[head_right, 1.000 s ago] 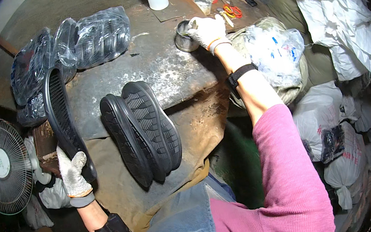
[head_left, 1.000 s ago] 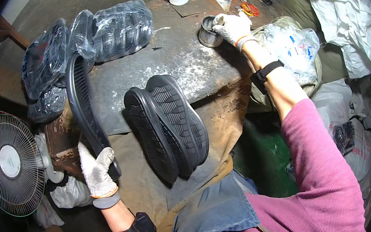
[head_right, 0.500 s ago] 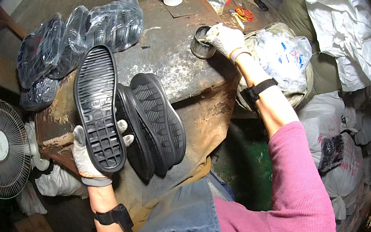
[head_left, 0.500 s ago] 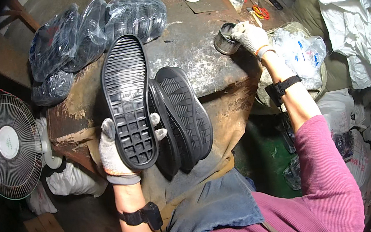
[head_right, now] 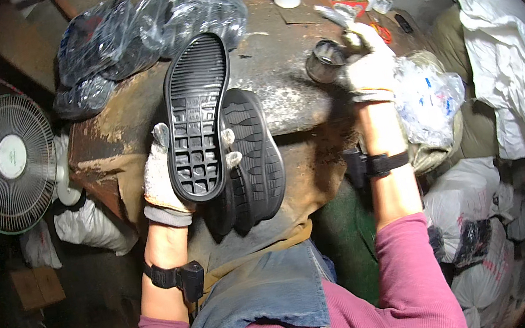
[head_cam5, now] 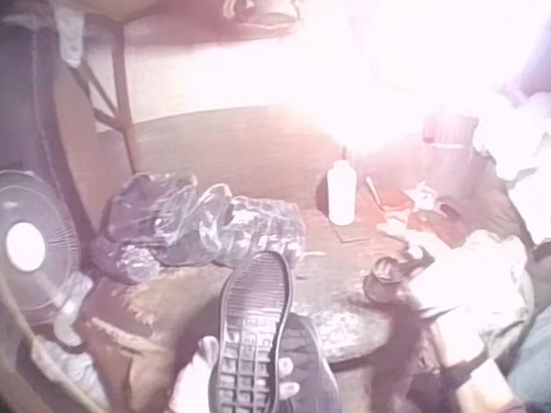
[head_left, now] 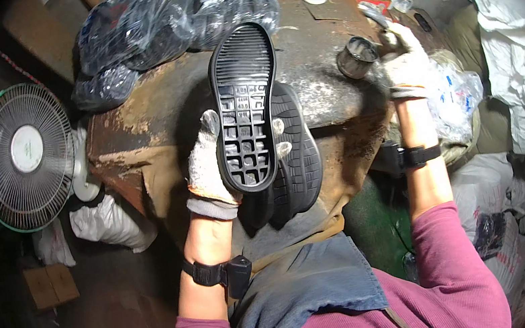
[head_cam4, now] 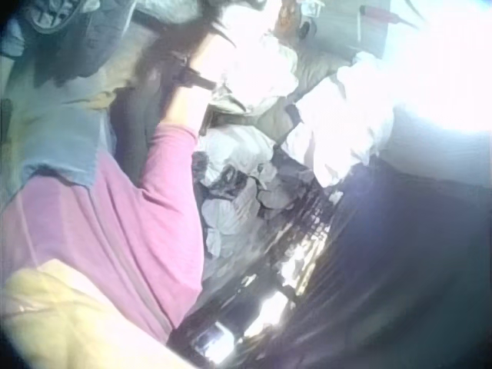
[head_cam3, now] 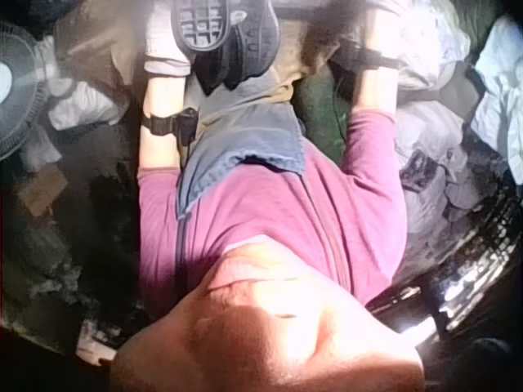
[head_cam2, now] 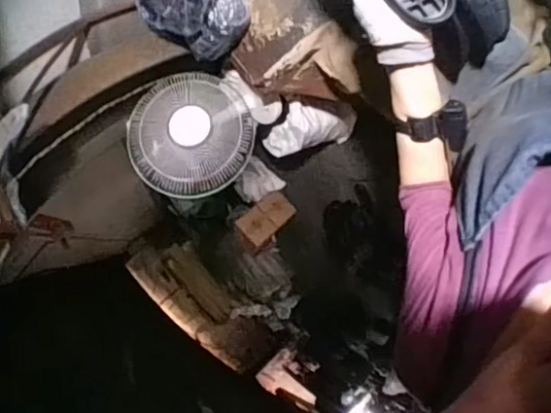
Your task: Applying a liquid glue or primer to shoe soles using a brush in a manufacturing setting.
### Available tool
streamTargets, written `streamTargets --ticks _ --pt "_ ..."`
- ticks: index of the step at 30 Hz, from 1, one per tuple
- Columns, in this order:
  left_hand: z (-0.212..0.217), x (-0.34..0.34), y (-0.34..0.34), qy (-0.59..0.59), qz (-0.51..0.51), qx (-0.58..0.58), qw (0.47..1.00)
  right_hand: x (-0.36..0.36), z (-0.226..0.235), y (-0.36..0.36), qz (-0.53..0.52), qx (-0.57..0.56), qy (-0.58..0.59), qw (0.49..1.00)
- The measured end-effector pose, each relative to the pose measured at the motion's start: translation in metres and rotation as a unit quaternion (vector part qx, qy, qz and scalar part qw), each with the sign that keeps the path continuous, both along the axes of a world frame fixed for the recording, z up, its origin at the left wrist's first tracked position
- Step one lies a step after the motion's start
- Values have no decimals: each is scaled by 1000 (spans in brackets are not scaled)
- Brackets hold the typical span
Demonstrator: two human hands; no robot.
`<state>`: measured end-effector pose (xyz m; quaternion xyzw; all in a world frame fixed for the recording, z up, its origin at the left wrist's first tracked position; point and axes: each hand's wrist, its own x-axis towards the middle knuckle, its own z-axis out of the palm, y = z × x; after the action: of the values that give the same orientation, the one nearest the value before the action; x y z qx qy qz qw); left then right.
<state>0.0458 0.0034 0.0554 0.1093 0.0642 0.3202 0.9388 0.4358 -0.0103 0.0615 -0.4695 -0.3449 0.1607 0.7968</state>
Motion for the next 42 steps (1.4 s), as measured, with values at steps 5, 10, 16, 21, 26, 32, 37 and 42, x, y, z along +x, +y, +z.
streamTargets --ticks 5,10,16,21,26,32,37,42 --pt "-9 12 -10 27 -47 -21 998 -78 11 21 162 -18 89 983" --pt "-10 8 -15 33 -102 18 994 -84 -6 22 -49 -113 -327 937" --pt "-20 -3 -10 -14 -122 -40 992 -154 11 -7 212 -108 -116 964" --pt "-24 -2 -10 206 108 400 886 -188 6 -45 194 -55 -361 911" --pt "-37 -28 23 510 248 776 277 -220 21 -81 293 -13 -444 847" --pt "8 -44 11 607 101 754 232 -206 23 -105 335 -156 -316 874" --pt "2 -46 6 503 137 739 426 -191 38 -104 236 -247 -180 922" --pt "6 -35 -5 403 9 402 822 -130 42 -72 141 -227 -243 933"
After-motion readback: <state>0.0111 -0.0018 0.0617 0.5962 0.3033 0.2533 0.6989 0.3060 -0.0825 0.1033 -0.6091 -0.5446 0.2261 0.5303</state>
